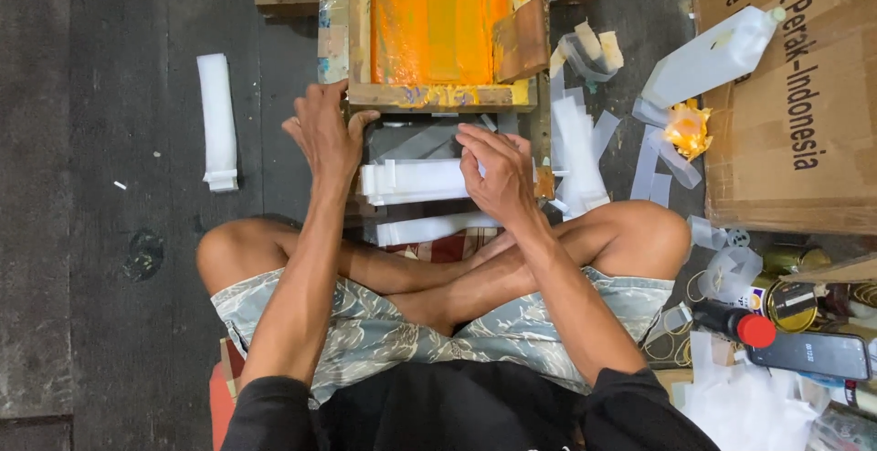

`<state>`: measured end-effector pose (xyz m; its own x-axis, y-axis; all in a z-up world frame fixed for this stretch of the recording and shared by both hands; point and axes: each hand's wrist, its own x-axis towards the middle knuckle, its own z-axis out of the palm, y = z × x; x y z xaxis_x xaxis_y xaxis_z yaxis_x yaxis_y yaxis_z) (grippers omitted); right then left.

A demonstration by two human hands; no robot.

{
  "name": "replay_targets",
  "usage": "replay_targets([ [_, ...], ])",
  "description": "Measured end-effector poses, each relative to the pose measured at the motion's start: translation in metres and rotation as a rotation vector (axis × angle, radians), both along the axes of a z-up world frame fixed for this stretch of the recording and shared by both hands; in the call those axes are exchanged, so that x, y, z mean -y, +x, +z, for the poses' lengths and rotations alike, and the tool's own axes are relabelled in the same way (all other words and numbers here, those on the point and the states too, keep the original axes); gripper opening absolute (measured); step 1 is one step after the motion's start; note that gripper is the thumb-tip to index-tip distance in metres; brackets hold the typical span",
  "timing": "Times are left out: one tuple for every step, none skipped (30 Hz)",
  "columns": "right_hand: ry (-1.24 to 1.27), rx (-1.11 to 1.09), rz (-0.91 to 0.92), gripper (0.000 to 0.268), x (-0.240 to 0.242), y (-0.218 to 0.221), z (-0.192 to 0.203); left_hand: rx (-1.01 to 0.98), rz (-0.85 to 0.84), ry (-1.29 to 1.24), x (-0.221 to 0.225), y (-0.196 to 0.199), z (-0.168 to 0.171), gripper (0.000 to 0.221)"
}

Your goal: Manual screen printing of orange ink onto white strips using a squeegee and a screen frame.

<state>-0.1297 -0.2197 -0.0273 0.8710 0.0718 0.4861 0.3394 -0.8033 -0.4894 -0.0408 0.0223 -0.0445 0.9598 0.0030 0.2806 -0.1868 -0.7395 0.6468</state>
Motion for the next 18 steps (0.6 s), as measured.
replay_targets([
  [-0.008, -0.008, 0.002, 0.024, 0.002, 0.000, -0.003, 0.001, 0.006, 0.026, 0.001, -0.001, -0.002, 0.051],
  [-0.016, -0.014, 0.004, 0.024, 0.004, 0.000, -0.005, 0.004, 0.013, 0.052, 0.002, -0.001, -0.005, 0.049],
  [-0.016, -0.016, 0.004, 0.024, 0.004, 0.000, -0.006, 0.002, 0.013, 0.053, 0.001, 0.000, -0.005, 0.049],
  [-0.027, -0.032, 0.002, 0.025, 0.005, 0.000, -0.007, -0.003, 0.009, 0.069, 0.001, 0.000, -0.006, 0.050],
  [-0.038, -0.048, -0.001, 0.025, 0.006, 0.000, -0.008, -0.008, 0.005, 0.086, 0.000, 0.001, -0.007, 0.051],
  [-0.036, -0.055, 0.000, 0.025, 0.007, -0.002, -0.003, -0.015, 0.006, 0.089, 0.002, -0.001, -0.002, 0.051],
  [-0.044, -0.099, 0.033, 0.026, 0.007, -0.004, 0.003, -0.031, 0.015, 0.086, 0.003, -0.003, 0.003, 0.056],
  [-0.055, -0.136, 0.066, 0.028, 0.009, -0.003, 0.009, -0.042, 0.026, 0.081, 0.005, -0.003, 0.009, 0.061],
  [-0.056, -0.137, 0.067, 0.028, 0.015, -0.005, 0.012, -0.043, 0.028, 0.081, 0.010, -0.011, 0.026, 0.061],
  [-0.121, -0.277, 0.142, 0.044, 0.020, -0.010, 0.015, 0.063, -0.064, 0.106, 0.015, -0.021, 0.043, 0.058],
  [-0.185, -0.415, 0.217, 0.066, 0.025, -0.015, 0.017, 0.168, -0.156, 0.130, 0.019, -0.030, 0.059, 0.056],
  [-0.186, -0.421, 0.220, 0.066, 0.028, -0.020, 0.010, 0.162, -0.155, 0.129, 0.022, -0.040, 0.051, 0.056],
  [-0.262, -0.386, 0.251, 0.071, 0.031, -0.026, 0.003, 0.042, -0.328, 0.182, 0.026, -0.051, 0.042, 0.069],
  [-0.338, -0.350, 0.279, 0.077, 0.035, -0.031, -0.003, -0.077, -0.505, 0.233, 0.030, -0.060, 0.034, 0.083],
  [-0.338, -0.355, 0.278, 0.077, 0.038, -0.034, -0.005, -0.081, -0.507, 0.230, 0.030, -0.070, 0.028, 0.083],
  [-0.364, -0.292, 0.285, 0.066, 0.039, -0.038, -0.007, -0.059, -0.537, 0.324, 0.029, -0.079, 0.021, 0.085],
  [-0.389, -0.228, 0.291, 0.057, 0.041, -0.041, -0.009, -0.035, -0.567, 0.418, 0.028, -0.089, 0.016, 0.087],
  [-0.384, -0.230, 0.289, 0.057, 0.041, -0.044, -0.010, -0.037, -0.570, 0.422, 0.025, -0.092, 0.007, 0.087],
])
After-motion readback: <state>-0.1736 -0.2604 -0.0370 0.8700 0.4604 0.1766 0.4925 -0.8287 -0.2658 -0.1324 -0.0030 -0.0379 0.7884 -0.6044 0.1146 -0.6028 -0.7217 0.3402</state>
